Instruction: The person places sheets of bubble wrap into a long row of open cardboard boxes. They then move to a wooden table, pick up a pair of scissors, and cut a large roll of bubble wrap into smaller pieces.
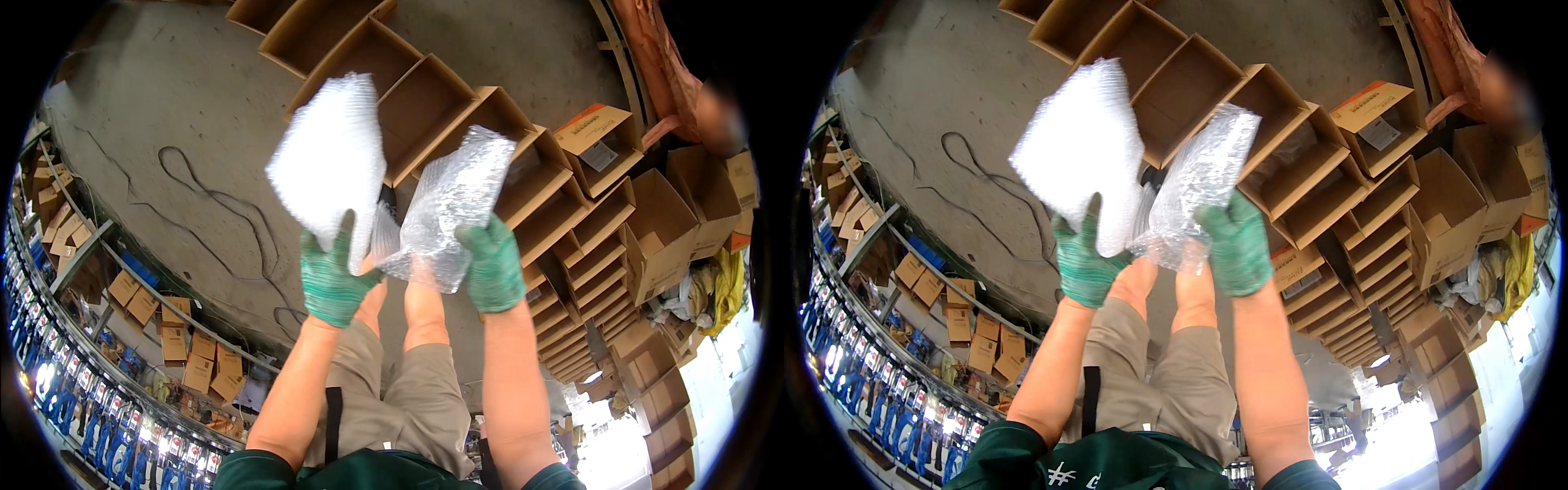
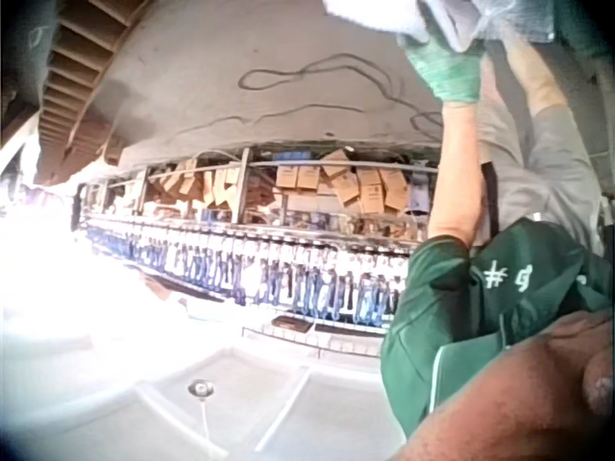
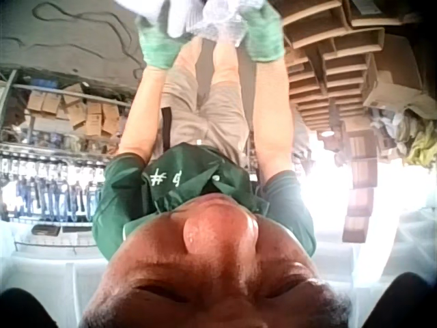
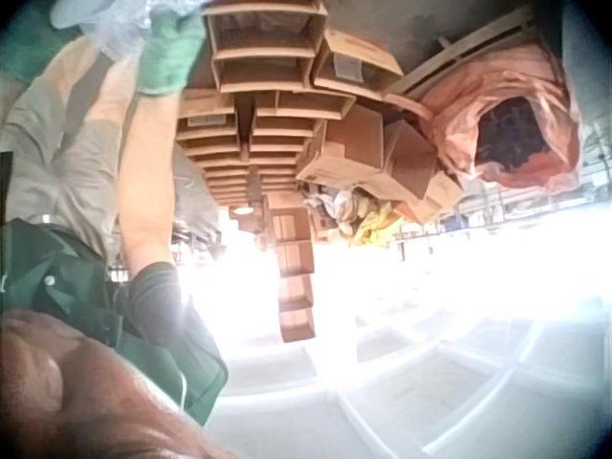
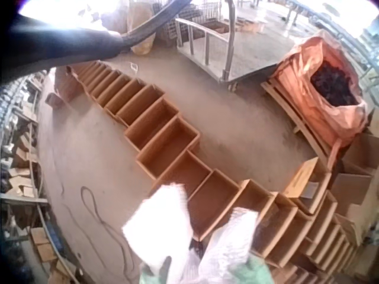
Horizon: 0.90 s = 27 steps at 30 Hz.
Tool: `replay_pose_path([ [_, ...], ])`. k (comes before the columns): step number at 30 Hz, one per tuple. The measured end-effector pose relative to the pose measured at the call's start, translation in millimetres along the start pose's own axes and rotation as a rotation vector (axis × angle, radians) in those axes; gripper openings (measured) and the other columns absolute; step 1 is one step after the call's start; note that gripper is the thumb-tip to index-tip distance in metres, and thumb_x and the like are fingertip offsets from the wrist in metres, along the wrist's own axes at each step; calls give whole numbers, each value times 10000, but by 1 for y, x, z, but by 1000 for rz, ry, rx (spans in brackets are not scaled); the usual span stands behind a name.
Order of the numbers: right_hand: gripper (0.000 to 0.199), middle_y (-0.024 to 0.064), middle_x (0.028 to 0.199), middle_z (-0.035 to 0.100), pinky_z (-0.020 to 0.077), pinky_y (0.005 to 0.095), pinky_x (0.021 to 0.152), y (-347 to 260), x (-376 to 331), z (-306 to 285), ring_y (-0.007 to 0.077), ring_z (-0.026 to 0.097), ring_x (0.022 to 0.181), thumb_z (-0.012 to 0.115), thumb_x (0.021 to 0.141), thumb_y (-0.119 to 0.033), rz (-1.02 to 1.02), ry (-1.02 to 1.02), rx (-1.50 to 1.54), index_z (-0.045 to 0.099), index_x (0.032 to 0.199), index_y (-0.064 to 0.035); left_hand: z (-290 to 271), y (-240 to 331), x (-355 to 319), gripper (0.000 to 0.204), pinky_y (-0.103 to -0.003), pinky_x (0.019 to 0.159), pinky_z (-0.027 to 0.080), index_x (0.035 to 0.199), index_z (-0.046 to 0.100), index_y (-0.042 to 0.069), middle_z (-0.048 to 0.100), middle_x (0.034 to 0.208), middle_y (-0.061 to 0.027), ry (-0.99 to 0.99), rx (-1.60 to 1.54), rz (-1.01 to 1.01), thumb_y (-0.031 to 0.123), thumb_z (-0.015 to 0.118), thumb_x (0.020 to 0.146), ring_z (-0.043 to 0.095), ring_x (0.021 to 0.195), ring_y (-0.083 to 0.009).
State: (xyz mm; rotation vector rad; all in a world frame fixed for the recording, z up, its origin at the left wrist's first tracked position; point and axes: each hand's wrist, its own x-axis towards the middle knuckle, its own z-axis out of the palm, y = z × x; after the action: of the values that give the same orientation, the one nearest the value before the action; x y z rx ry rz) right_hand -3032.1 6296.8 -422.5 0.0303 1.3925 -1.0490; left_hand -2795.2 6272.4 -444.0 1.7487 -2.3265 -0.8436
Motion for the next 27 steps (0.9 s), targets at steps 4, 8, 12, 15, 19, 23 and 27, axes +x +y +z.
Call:
replay_pose_path([
  [4, 518, 93, 1109, 678, 491, 304, 964, -23, 10, -61, 178, 623, 1011, 729, 805, -143, -94, -14, -112, 585, 1267, 42, -8, -33, -12, 949, -546, 996, 466, 1490, 479, 153, 429, 1287, -256, 35, 38, -124, 337, 912, 665, 479, 1202, -448],
  [8, 509, 112, 1210, 670, 470, 339, 1013, -25, 55, -118, 204, 608, 1114, 673, 911, -141, -139, -74, -445, 524, 1358, 54, -20, -58, -23, 800, -533, 1006, 465, 1499, 472, 221, 412, 1325, -244, 79, 108, -260, 142, 808, 778, 481, 1226, -439],
  [12, 419, 144, 1322, 644, 458, 341, 1037, -11, 152, -185, 198, 612, 1194, 574, 1008, -164, -24, -88, -1020, 519, 1371, 36, -23, -81, -42, 785, -513, 975, 484, 1500, 472, 239, 439, 1289, -222, 58, 173, -259, 81, 778, 794, 522, 1183, -428],
  [15, 419, 181, 1369, 602, 460, 355, 1043, -3, 227, -201, 277, 601, 1244, 563, 1019, -243, -29, 57, -1427, 540, 1364, -5, -19, -97, -58, 788, -494, 1042, 434, 1508, 465, 220, 416, 1322, -202, -6, 217, -359, 0, 739, 802, 477, 1234, -404],
  [19, 421, 182, 1348, 593, 465, 417, 1030, 1, 299, -210, 381, 558, 1235, 539, 1019, -357, -248, 21, -1710, 581, 1324, -71, 0, -113, -78, 803, -454, 1105, 382, 1522, 442, 165, 365, 1358, -184, -29, 90, -516, -129, 662, 808, 421, 1281, -371],
  [23, 427, 191, 1304, 625, 488, 421, 987, 5, 349, -237, 374, 592, 1196, 609, 988, -376, -425, 13, -1489, 611, 1296, -80, 15, -117, -82, 786, -447, 1103, 374, 1529, 430, 168, 365, 1352, -186, -74, 69, -590, -117, 649, 830, 433, 1260, -373],
  [27, 427, 93, 1097, 717, 501, 265, 855, -22, 328, -211, 116, 575, 910, 717, 952, -242, -353, 83, -1186, 623, 1291, 0, 21, -118, -81, 766, -450, 1070, 389, 1523, 441, 163, 392, 1309, -195, -73, 92, -630, -102, 656, 837, 452, 1215, -373],
])
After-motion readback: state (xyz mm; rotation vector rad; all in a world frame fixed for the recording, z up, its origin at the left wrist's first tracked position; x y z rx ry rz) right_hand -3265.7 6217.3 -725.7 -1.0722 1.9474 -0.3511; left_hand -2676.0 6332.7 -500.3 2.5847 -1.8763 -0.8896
